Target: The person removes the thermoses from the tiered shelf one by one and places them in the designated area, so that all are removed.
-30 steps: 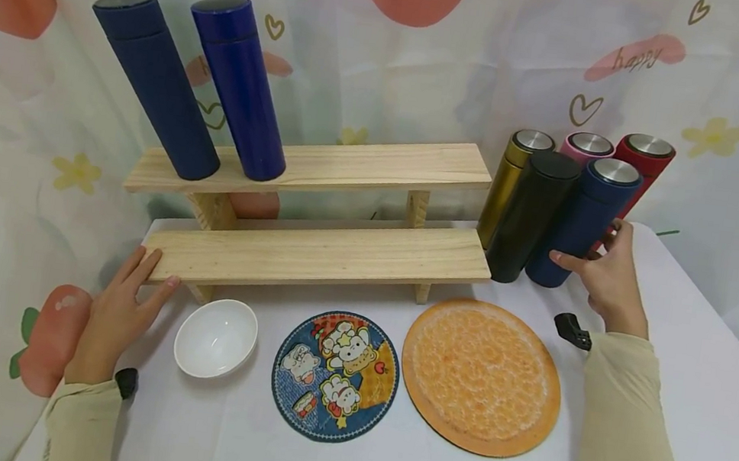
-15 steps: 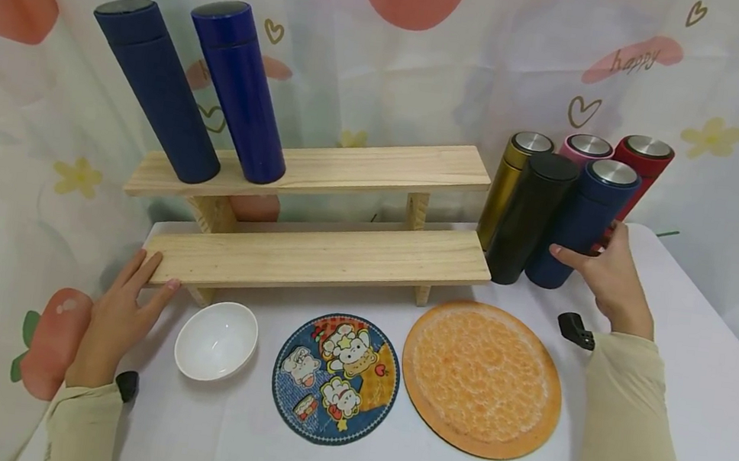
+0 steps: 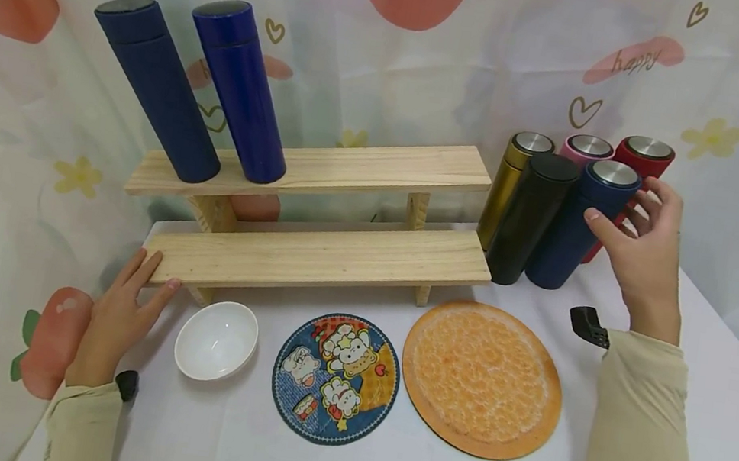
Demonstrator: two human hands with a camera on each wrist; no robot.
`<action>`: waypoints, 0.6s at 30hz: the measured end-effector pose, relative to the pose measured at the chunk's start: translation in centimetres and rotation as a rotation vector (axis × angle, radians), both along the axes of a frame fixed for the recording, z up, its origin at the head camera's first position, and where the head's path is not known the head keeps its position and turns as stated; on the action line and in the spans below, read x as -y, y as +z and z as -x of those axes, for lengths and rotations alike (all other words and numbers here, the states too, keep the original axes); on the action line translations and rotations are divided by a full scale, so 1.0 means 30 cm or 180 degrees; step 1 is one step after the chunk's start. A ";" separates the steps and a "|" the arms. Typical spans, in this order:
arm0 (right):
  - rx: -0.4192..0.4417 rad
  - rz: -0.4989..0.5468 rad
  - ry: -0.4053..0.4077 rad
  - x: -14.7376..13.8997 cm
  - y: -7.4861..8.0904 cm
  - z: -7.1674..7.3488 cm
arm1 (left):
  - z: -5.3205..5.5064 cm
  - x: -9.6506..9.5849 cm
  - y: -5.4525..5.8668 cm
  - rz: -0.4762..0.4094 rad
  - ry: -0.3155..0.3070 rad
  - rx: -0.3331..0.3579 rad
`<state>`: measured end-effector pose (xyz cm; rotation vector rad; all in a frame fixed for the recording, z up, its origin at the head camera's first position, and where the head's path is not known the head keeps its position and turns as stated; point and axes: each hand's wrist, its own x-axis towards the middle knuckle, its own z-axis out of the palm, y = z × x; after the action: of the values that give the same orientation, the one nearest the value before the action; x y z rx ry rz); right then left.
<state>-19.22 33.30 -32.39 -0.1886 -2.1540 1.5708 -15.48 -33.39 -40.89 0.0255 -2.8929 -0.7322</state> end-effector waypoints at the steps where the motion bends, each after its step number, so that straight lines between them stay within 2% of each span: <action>1: -0.0138 0.0037 -0.0041 0.008 0.012 -0.008 | 0.002 0.002 -0.001 0.0003 0.0000 0.0010; 3: -0.0323 0.0081 -0.0128 0.024 0.039 -0.025 | 0.004 0.004 -0.002 0.0006 0.0003 0.0037; 5: -0.0558 0.0316 -0.0133 0.036 0.063 -0.039 | 0.005 0.006 -0.001 0.0005 0.0001 0.0048; 10: -0.1114 0.0910 0.0023 0.065 0.116 -0.070 | 0.000 0.002 0.000 -0.0007 -0.0016 -0.0005; 18: -0.1496 0.0885 0.0098 0.151 0.196 -0.141 | 0.000 0.003 -0.005 0.0018 -0.0011 -0.0085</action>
<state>-14.98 28.78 -26.52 0.1186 -1.5861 1.7240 -15.48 -33.47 -41.03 0.0103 -2.8704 -0.7195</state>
